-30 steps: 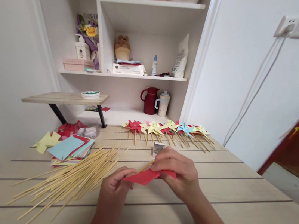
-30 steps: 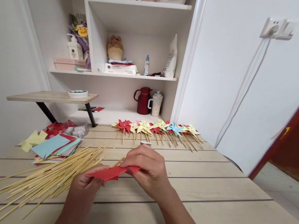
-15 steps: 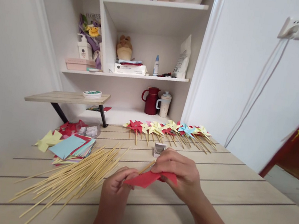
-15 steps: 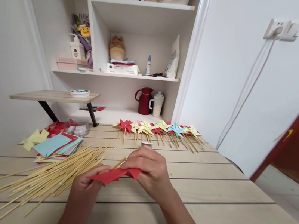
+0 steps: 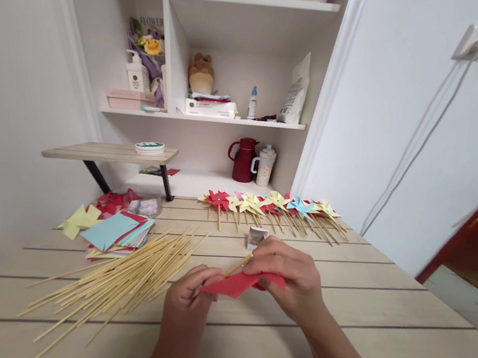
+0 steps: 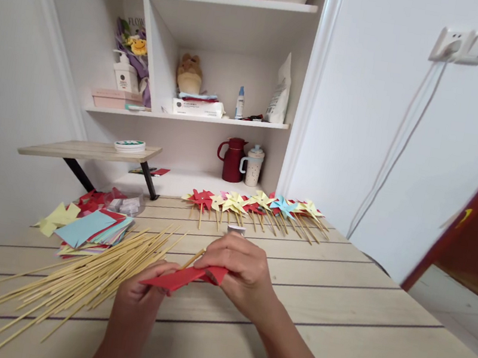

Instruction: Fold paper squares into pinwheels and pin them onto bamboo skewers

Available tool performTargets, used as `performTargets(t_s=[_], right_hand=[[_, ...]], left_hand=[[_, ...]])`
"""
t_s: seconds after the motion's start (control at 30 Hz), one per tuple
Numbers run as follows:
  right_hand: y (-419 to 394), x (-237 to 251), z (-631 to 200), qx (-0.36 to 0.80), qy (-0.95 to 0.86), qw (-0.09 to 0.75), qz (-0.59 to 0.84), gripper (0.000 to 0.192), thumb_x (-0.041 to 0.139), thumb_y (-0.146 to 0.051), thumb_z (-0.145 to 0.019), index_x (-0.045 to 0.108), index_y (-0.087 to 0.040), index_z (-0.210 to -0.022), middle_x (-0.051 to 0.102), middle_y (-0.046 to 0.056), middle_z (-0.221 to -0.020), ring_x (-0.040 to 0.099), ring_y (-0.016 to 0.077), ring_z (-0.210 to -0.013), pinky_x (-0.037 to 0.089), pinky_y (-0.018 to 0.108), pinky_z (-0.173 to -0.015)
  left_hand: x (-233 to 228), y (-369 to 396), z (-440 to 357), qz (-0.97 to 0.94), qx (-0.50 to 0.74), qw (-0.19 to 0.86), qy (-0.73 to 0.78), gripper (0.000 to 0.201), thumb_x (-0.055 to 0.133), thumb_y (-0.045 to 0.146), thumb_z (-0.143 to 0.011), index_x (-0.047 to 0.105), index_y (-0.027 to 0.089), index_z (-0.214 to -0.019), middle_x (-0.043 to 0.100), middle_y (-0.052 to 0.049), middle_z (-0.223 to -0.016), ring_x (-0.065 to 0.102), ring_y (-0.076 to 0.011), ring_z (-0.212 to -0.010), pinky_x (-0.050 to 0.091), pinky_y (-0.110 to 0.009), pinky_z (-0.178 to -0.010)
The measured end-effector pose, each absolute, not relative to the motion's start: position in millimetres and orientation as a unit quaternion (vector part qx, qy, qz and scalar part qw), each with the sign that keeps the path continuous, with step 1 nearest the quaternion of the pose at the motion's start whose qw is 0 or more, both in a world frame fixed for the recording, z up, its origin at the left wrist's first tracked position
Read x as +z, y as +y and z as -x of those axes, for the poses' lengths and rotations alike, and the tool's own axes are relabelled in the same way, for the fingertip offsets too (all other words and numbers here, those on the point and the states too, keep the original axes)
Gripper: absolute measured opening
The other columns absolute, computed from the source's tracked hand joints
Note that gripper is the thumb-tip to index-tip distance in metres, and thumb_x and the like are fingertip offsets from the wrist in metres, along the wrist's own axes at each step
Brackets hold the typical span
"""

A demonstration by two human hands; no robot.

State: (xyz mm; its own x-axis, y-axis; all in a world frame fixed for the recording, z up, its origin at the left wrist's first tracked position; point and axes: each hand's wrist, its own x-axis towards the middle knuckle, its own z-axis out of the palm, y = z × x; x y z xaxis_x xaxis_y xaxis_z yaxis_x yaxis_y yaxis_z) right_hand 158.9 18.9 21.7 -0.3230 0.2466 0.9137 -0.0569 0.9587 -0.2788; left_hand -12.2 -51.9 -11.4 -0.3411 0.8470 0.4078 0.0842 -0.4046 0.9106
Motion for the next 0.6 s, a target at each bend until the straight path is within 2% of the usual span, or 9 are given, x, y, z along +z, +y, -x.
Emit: performTargets(t_s=[0.37,0.6], right_hand=[[18,21,-158,0.144,-0.799,0.580,0.074,0.014,0.070,-0.011,-0.085,0.076,-0.022,-0.091,0.072,0.005,-0.079,0.064,0.0169,-0.070,0.053,0.031,-0.065],[17,22,-157,0.135,-0.797,0.582,0.083,0.014,0.070,-0.011,-0.084,0.075,-0.022,-0.090,0.072,0.004,-0.077,0.065,0.0178,-0.072,0.054,0.033,-0.067]], left_hand=[[-20,-55,20,-0.562,0.655,0.197,0.466,0.018,0.064,0.023,-0.078,0.081,0.023,-0.083,0.066,-0.001,-0.066,0.054,-0.0162,-0.057,0.041,-0.025,-0.055],[-31,-52,28,-0.649,0.621,-0.032,0.439,0.021,0.057,0.026,-0.090,0.077,0.025,-0.092,0.069,-0.003,-0.069,0.061,-0.0185,-0.066,0.046,-0.030,-0.065]])
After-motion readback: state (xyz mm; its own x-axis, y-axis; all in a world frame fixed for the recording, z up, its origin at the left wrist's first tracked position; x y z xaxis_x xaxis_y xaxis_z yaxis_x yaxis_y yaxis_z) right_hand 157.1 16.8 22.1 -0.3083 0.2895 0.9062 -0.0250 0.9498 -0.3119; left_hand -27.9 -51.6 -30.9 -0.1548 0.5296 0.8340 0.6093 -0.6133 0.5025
